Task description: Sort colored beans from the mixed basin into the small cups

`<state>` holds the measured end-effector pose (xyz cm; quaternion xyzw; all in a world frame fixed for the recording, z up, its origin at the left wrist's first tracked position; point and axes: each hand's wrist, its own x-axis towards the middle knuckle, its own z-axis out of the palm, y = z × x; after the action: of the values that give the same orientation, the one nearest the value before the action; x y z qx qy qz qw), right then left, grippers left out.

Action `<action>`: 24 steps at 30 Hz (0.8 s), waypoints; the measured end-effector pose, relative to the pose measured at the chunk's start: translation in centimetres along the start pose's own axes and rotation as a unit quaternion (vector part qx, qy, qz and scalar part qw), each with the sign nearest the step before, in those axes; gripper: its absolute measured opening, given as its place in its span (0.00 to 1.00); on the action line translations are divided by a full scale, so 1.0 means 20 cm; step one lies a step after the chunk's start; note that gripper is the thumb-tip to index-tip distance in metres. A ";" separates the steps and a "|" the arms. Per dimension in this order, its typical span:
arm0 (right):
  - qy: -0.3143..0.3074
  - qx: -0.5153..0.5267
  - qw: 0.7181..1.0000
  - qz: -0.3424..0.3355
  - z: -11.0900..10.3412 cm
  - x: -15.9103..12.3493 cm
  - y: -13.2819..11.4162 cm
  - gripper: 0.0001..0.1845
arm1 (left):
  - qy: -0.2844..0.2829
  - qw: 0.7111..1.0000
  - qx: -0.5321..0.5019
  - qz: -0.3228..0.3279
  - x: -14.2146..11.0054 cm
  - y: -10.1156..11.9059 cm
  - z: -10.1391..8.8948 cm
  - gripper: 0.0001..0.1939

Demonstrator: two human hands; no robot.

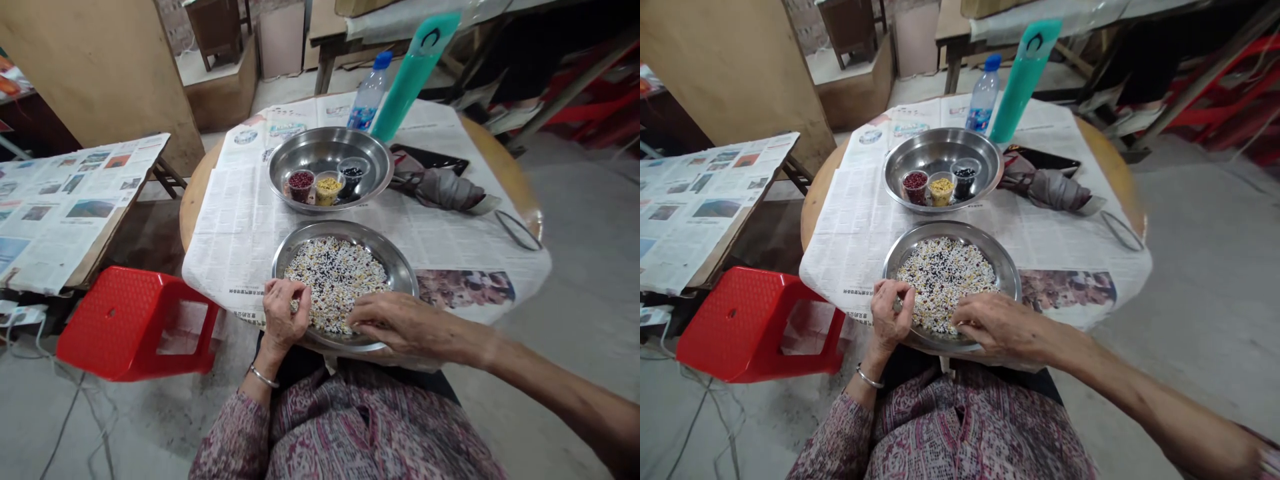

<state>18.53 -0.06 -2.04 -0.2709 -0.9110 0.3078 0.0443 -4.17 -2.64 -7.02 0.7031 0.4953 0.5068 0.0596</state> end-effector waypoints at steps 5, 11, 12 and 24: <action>0.052 -0.085 0.995 0.009 0.06 0.07 0.08 0.13 | 0.001 1.000 0.004 0.002 0.00 0.00 0.00 0.06; 0.223 -0.186 0.950 0.116 0.01 0.31 0.20 0.16 | 0.006 1.000 0.006 0.008 0.00 0.00 0.00 0.06; 0.229 -0.191 0.947 0.118 0.00 0.35 0.19 0.16 | 0.008 1.000 0.007 0.009 0.00 0.00 0.00 0.06; 0.072 -0.097 0.983 -0.139 0.06 0.30 0.08 0.07 | 0.039 0.999 -0.020 0.006 -0.01 0.00 -0.01 0.03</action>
<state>13.92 3.46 -4.39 -0.1657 -0.9597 0.1890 0.1258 -4.43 -2.82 -7.02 0.6846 0.4830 0.5435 0.0514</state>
